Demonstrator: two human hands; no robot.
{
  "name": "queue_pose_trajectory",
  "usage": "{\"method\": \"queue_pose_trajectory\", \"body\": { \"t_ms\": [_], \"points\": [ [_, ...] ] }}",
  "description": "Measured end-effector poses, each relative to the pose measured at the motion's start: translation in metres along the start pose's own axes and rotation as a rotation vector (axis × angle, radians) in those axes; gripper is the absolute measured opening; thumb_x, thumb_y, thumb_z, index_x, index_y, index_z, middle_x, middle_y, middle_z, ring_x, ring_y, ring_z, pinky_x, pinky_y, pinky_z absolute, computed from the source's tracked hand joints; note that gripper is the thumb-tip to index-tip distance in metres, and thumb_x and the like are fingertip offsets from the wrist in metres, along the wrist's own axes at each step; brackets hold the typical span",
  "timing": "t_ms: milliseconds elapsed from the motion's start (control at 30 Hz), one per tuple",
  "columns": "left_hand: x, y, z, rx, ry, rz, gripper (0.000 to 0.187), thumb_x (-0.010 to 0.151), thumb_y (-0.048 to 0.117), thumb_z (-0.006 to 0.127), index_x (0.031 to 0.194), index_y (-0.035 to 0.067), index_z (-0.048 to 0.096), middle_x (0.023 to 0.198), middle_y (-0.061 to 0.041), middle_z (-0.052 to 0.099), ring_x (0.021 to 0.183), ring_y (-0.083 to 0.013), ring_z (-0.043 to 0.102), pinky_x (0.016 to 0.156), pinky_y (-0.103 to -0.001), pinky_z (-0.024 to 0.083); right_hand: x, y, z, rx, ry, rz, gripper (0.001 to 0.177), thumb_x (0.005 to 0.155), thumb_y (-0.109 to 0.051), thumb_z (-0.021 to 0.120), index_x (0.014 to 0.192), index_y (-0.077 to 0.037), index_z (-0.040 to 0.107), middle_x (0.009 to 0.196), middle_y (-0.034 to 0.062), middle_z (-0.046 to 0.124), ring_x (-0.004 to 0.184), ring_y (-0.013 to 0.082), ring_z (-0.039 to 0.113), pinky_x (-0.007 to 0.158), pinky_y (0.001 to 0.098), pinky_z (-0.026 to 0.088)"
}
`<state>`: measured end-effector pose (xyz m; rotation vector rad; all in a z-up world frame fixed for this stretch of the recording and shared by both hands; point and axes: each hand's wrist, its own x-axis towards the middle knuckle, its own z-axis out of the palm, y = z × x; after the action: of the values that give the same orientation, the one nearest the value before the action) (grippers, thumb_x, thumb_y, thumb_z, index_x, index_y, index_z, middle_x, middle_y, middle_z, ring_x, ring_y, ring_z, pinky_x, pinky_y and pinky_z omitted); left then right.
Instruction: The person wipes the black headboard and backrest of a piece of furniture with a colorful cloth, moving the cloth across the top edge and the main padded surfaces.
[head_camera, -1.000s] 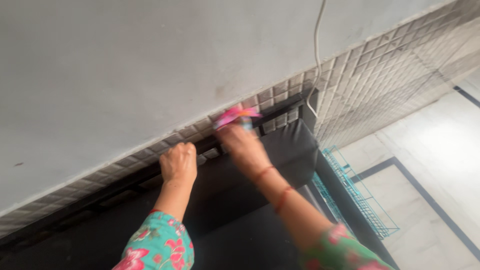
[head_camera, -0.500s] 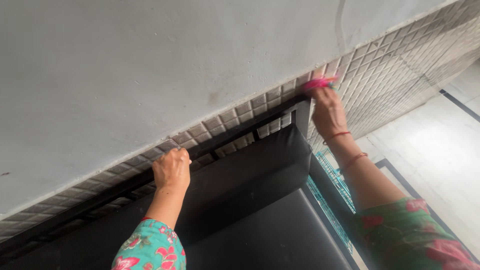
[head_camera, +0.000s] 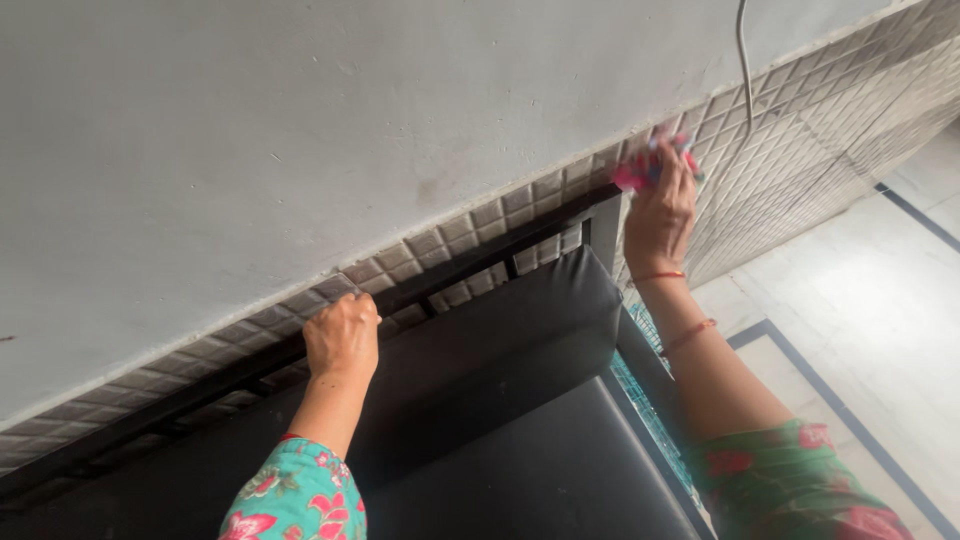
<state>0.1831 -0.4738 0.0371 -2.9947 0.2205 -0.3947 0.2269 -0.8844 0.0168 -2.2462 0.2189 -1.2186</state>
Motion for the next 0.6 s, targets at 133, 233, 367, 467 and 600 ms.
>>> {"method": "queue_pose_trajectory", "body": {
  "t_ms": [133,233,367,467,600],
  "points": [
    [-0.001,0.005,0.0,0.04,-0.027,-0.016,0.009,0.085,0.019,0.077,0.082,0.011,0.075,0.087,-0.007,0.074,0.084,-0.0264,0.076,0.068,-0.038,0.062,0.028,-0.023,0.033,0.122,0.078,-0.081,0.06,0.093,0.011,0.051,0.152,0.005,0.043,0.155,0.0289,0.048,0.146,0.0421,0.047,0.123,0.0471,0.04],
    [0.002,0.005,0.002,0.087,-0.022,-0.015,0.002,0.082,0.011,0.077,0.081,0.012,0.075,0.088,-0.006,0.074,0.085,-0.0253,0.076,0.068,-0.037,0.062,0.021,-0.064,0.062,-0.086,-0.008,0.137,0.065,0.09,0.015,0.041,0.155,0.016,0.033,0.154,0.0437,0.031,0.144,0.0532,0.036,0.114,0.0453,0.04],
    [-0.001,0.006,0.005,0.081,0.024,-0.017,0.005,0.081,0.008,0.075,0.079,0.012,0.075,0.088,-0.006,0.074,0.084,-0.0254,0.076,0.067,-0.037,0.062,-0.035,-0.159,0.058,-0.518,-0.302,-0.048,0.068,0.083,0.003,0.049,0.147,0.022,0.038,0.15,0.0392,0.038,0.145,0.0508,0.035,0.126,0.0471,0.032],
    [-0.001,0.007,0.007,0.068,0.05,-0.03,0.005,0.083,0.01,0.075,0.078,0.012,0.075,0.088,-0.006,0.074,0.084,-0.026,0.076,0.068,-0.038,0.061,-0.073,-0.208,0.039,-0.745,-0.656,-0.393,0.044,0.094,-0.008,0.047,0.133,0.011,0.054,0.149,0.0344,0.043,0.148,0.0511,0.037,0.127,0.0483,0.03],
    [-0.001,0.005,0.006,0.041,0.047,-0.037,0.005,0.083,0.014,0.076,0.079,0.012,0.076,0.09,-0.006,0.075,0.086,-0.027,0.076,0.07,-0.04,0.061,-0.082,-0.169,0.042,-0.164,-0.289,-0.508,0.059,0.089,-0.001,0.057,0.147,0.002,0.05,0.154,0.023,0.046,0.148,0.0356,0.044,0.122,0.0368,0.04]
  ]
}}
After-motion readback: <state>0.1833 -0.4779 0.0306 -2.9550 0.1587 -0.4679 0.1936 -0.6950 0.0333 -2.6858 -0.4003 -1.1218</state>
